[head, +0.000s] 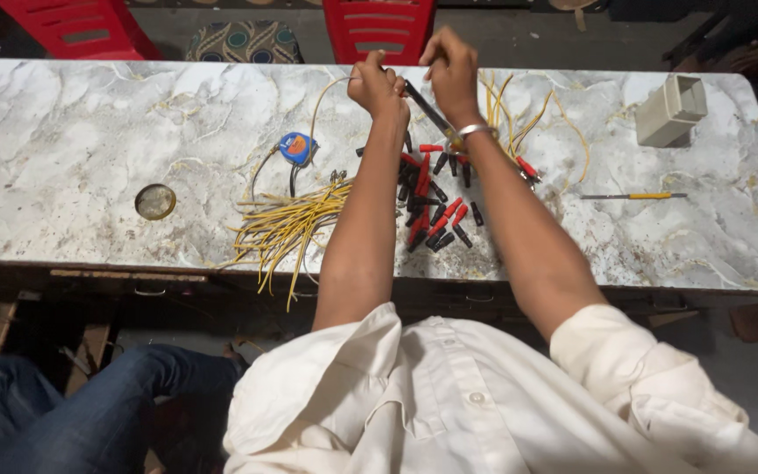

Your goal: The person attaches red and black plastic connectors to the ends of yellow wires. They repeatedly pick up a wire, insert it into a connector, and place the finished unit on the table.

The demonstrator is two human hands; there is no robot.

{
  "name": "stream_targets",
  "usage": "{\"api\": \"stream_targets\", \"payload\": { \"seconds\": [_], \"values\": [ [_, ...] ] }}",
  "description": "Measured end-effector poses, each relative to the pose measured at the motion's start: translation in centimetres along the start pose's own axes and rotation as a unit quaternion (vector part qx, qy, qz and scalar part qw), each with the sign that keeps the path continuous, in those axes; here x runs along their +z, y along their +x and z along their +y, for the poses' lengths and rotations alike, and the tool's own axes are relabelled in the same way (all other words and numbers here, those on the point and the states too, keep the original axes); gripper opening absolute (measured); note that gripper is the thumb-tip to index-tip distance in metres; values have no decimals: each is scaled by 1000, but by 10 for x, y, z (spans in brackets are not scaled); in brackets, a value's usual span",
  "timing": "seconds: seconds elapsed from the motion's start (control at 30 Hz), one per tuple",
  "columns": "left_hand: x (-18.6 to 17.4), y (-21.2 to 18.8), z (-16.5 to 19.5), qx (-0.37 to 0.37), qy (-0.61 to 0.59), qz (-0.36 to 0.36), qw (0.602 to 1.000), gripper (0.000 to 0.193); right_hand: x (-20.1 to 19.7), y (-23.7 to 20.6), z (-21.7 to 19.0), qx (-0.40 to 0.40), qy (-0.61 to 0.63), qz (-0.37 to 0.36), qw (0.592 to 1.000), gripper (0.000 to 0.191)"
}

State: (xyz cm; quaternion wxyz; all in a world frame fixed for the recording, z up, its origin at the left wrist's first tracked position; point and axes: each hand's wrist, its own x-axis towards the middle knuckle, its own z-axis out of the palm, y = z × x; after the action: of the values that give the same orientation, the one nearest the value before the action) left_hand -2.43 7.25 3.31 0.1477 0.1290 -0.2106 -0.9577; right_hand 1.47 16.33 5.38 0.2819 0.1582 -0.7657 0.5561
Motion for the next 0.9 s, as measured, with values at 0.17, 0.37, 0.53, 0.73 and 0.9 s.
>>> {"api": "stream_targets", "payload": {
  "seconds": [0.17, 0.37, 0.53, 0.73, 0.9],
  "values": [
    [2, 11, -3, -71, -99, -24, 992, 32, 9, -24, -2, 62, -33, -52, 996, 12],
    [-18, 7, -7, -204, 37, -232, 950, 34, 11, -33, -3, 15, -243, 23, 970, 15],
    [-28, 1, -14, -172, 109, -236, 950, 36, 17, -42, -6, -31, -268, 80, 959, 17],
    [-25, 1, -22, -173, 87, -277, 941, 34, 26, -44, -2, 54, -169, 123, 976, 21],
    [-24, -2, -16, -165, 221, -239, 931, 33, 16, -34, 0, 136, -87, 84, 983, 28]
  ]
}}
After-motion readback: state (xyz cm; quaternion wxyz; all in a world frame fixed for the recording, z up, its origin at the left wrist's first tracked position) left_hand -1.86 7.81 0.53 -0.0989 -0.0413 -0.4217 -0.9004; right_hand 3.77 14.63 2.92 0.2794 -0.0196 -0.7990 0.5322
